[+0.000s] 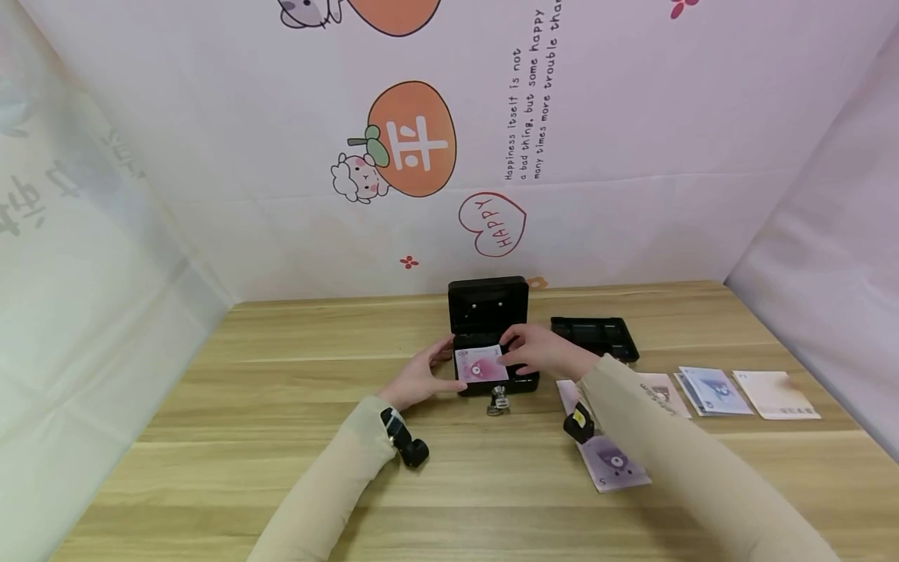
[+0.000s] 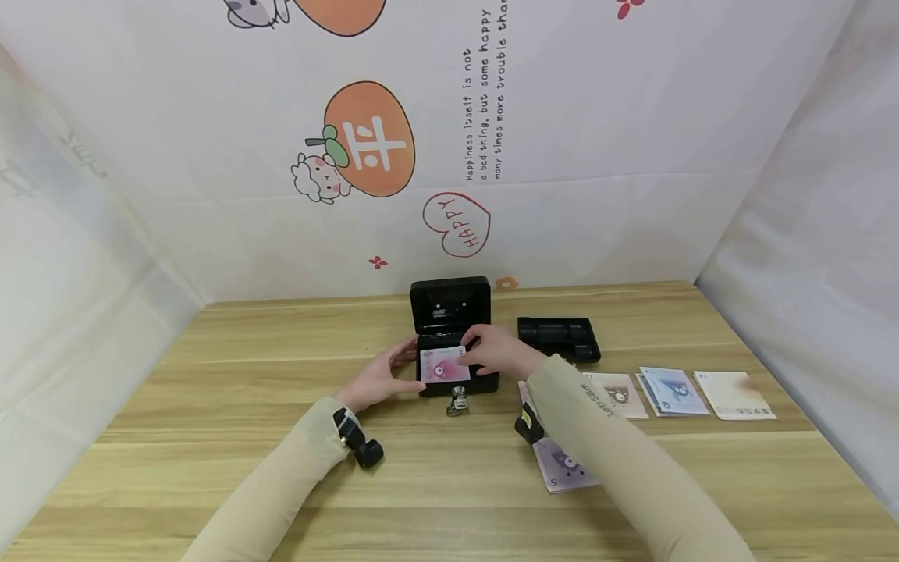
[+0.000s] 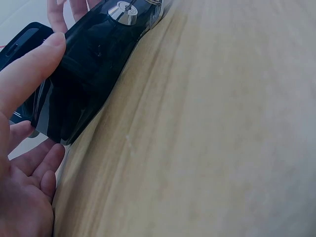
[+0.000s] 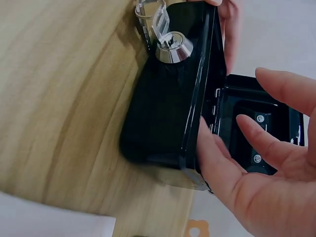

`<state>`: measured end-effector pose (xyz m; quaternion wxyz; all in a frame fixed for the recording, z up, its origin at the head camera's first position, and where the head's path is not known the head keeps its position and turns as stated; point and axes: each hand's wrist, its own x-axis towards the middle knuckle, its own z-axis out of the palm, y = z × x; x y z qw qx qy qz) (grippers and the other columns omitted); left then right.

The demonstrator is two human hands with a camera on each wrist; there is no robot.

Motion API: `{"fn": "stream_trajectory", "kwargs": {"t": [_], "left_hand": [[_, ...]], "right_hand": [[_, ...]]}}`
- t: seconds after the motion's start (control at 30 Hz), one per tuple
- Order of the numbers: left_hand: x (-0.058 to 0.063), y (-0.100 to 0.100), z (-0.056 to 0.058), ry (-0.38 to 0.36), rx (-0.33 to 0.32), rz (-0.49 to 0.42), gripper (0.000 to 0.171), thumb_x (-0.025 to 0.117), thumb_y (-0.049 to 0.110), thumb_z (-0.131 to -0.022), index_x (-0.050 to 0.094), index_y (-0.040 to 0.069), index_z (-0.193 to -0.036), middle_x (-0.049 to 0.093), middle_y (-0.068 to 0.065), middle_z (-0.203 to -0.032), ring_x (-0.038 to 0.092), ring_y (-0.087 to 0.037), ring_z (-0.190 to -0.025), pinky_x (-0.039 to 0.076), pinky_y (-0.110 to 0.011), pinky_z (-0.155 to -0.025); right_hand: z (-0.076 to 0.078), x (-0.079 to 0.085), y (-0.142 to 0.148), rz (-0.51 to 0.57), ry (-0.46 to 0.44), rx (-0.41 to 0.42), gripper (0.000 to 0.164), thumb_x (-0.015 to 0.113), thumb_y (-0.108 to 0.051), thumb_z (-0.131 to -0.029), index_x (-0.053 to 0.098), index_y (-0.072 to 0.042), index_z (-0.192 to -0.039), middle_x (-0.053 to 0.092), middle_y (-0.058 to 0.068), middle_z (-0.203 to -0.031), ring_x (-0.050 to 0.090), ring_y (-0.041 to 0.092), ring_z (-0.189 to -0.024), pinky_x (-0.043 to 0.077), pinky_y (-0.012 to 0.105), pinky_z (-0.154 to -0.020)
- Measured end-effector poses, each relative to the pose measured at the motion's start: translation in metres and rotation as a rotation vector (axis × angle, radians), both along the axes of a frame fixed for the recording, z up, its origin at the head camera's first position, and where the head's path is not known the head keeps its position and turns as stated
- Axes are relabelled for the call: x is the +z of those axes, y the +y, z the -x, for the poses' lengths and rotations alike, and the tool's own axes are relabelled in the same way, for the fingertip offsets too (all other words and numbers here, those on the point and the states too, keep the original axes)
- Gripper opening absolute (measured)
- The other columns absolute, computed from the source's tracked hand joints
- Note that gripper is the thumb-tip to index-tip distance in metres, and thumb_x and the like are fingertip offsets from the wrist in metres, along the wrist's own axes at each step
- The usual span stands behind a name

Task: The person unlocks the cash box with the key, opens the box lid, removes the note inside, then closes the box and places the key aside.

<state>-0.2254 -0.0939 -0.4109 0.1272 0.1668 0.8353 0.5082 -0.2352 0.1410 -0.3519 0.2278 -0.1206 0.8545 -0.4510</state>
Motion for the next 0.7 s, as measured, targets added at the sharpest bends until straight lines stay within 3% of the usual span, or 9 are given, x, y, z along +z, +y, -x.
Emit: {"fn": "stream_trajectory", "kwargs": {"t": [0.17, 0.27, 0.43, 0.7], "left_hand": [[0.019, 0.001, -0.013, 0.002, -0.006, -0.006, 0.085, 0.074, 0.009, -0.081, 0.024, 0.005, -0.150, 0.035, -0.018, -0.149, 0.036, -0.037, -0.134, 0.028, -0.052, -0.110], [0.024, 0.001, -0.016, -0.004, -0.003, -0.006, 0.084, 0.074, 0.009, -0.081, 0.026, 0.005, -0.149, 0.036, -0.018, -0.148, 0.036, -0.037, -0.134, 0.028, -0.052, -0.110], [0.025, 0.000, -0.016, -0.015, -0.015, -0.004, 0.084, 0.074, 0.011, -0.082, 0.024, 0.005, -0.150, 0.035, -0.020, -0.149, 0.036, -0.038, -0.134, 0.027, -0.052, -0.111], [0.020, 0.000, -0.012, -0.024, -0.023, 0.001, 0.086, 0.073, 0.011, -0.083, 0.021, 0.005, -0.151, 0.032, -0.020, -0.150, 0.034, -0.037, -0.136, 0.027, -0.052, -0.111]], "right_hand": [[0.004, -0.001, -0.008, -0.087, 0.004, -0.007, 0.044, 0.063, -0.014, -0.090, 0.048, 0.005, -0.126, 0.054, 0.020, -0.114, 0.060, 0.029, -0.101, 0.054, 0.040, -0.086], [0.006, -0.001, -0.013, -0.150, 0.015, -0.012, 0.044, 0.065, -0.017, -0.088, 0.051, 0.002, -0.126, 0.054, 0.020, -0.121, 0.059, 0.029, -0.104, 0.055, 0.039, -0.083], [0.009, -0.001, -0.019, -0.232, 0.016, 0.004, 0.044, 0.066, -0.021, -0.087, 0.053, -0.001, -0.123, 0.045, 0.019, -0.137, 0.055, 0.030, -0.112, 0.055, 0.039, -0.081], [0.012, -0.002, -0.021, -0.215, -0.016, 0.004, 0.043, 0.067, -0.020, -0.085, 0.053, 0.001, -0.121, 0.044, 0.019, -0.137, 0.053, 0.033, -0.115, 0.054, 0.043, -0.083]]}}
